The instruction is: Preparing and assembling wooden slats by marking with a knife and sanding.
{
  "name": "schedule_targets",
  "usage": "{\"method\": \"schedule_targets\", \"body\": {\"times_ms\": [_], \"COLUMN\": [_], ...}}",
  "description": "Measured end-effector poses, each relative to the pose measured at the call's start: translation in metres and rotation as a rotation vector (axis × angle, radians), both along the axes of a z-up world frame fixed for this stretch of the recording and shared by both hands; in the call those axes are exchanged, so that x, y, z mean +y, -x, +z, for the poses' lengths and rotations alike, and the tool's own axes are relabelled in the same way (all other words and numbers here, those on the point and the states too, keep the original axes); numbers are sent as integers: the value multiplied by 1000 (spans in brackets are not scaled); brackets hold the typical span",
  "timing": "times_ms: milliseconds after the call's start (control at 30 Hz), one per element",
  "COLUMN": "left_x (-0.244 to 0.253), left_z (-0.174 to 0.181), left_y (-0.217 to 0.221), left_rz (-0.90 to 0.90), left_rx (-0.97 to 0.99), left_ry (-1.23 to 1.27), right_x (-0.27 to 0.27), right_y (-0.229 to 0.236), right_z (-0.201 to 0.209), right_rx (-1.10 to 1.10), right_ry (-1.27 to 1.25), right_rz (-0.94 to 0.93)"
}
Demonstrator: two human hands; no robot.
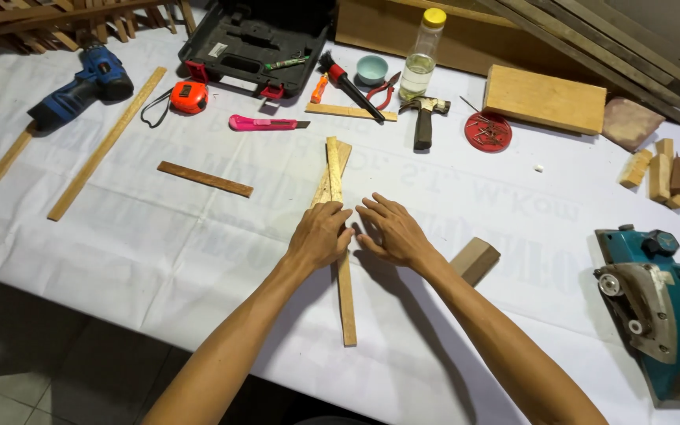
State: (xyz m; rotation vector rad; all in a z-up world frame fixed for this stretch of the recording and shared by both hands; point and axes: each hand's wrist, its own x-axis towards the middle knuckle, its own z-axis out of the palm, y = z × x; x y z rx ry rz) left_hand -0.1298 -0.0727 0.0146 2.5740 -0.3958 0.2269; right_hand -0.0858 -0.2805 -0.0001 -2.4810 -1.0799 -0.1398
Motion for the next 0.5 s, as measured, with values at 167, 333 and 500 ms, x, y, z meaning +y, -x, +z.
{"method": "schedule_targets", "body": {"times_ms": [167, 333, 500], "left_x": [24, 33, 22], "left_z": [31, 17, 0], "left_y": [-18, -56, -72], "left_rz": [131, 142, 139], "left_rx": [108, 205, 305], "left_ry": [-50, 20, 10], "right_x": [21, 33, 42], "right_y": [-29, -63, -69], "right_z": [-5, -23, -13], "right_rx": [48, 103, 132], "right_ry": [25, 25, 73], "right_rz": [6, -18, 9]}}
